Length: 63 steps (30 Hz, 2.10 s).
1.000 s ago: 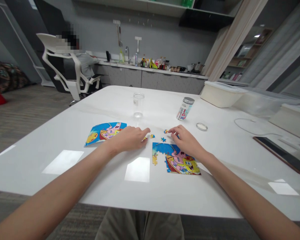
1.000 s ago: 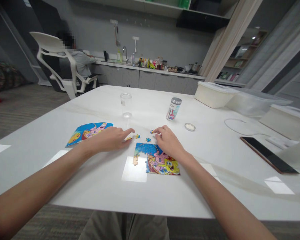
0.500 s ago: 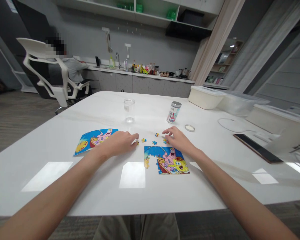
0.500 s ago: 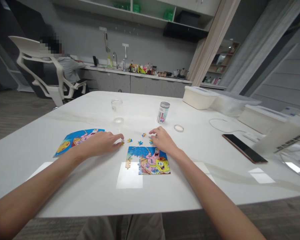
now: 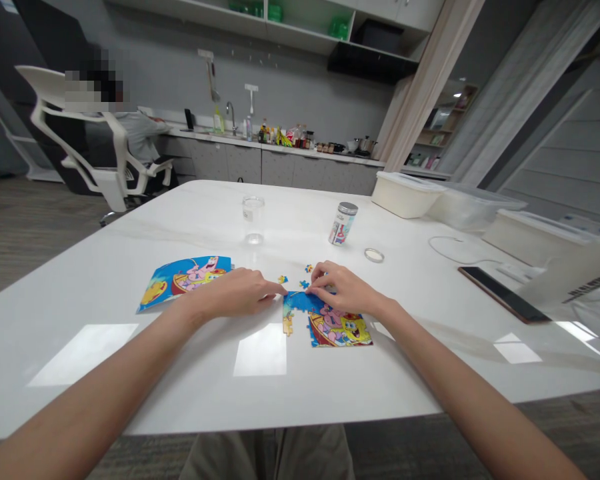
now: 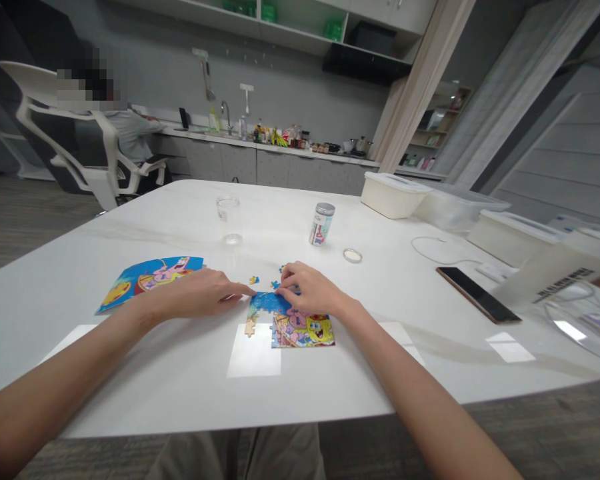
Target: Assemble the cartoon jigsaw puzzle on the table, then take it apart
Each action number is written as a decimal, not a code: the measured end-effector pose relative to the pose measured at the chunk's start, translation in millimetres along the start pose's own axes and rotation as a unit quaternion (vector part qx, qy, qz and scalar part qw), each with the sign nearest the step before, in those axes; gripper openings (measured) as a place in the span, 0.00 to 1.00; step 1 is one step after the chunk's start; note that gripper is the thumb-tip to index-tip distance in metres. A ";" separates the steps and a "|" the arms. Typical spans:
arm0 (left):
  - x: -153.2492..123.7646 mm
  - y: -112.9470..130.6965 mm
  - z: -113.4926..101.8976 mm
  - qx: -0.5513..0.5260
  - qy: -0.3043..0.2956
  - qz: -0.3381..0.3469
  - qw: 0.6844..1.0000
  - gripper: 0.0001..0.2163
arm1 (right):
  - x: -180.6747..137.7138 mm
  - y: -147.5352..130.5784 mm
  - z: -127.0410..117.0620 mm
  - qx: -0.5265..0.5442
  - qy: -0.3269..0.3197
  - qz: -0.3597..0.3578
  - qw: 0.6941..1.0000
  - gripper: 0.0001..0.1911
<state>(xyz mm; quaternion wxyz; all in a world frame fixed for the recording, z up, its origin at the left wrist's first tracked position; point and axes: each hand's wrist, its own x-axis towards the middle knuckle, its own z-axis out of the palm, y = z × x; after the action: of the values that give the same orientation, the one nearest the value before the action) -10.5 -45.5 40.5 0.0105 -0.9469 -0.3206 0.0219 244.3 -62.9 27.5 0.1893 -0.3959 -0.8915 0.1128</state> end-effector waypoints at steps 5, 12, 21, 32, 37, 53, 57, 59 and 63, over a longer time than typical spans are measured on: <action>0.5 3.5 -1.5 0.020 -0.007 -0.004 1.000 0.19 | 2.2 1.5 -0.2 0.000 -0.004 0.018 1.000 0.13; 3.6 -7.0 6.6 0.045 0.018 -0.082 0.995 0.19 | 1.4 16.8 11.1 -0.041 0.071 0.131 0.988 0.13; -5.6 -20.0 -6.9 0.042 -0.002 -0.116 0.992 0.18 | 1.6 26.7 13.3 -0.024 0.057 0.161 0.985 0.13; -3.8 -17.1 -5.4 0.032 -0.023 -0.090 0.995 0.16 | -2.8 26.1 -7.9 -0.057 0.002 0.193 0.979 0.19; -1.5 -18.1 0.8 0.034 -0.032 -0.093 0.995 0.16 | -1.6 32.3 -5.7 -0.041 0.020 0.175 0.983 0.15; 0.0 -18.7 5.2 0.034 -0.029 -0.081 0.996 0.15 | 4.6 29.2 -1.0 0.090 0.086 0.255 0.959 0.08; 0.8 -20.0 7.6 0.036 -0.029 -0.079 0.996 0.15 | 8.4 19.5 -1.9 0.368 0.097 0.343 0.859 0.02; 1.0 -20.8 8.5 0.038 -0.027 -0.078 0.996 0.15 | 8.9 16.1 -2.6 0.478 0.106 0.351 0.798 0.03; 1.0 -21.7 9.9 0.043 -0.022 -0.072 0.996 0.15 | 8.0 15.9 -2.9 0.559 0.100 0.347 0.746 0.09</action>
<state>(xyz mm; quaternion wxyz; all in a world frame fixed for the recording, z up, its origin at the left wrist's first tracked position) -23.3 -27.6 31.3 0.0455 -0.9193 -0.3870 0.0551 251.1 -46.2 26.6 0.4125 -0.5103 -0.4455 0.6091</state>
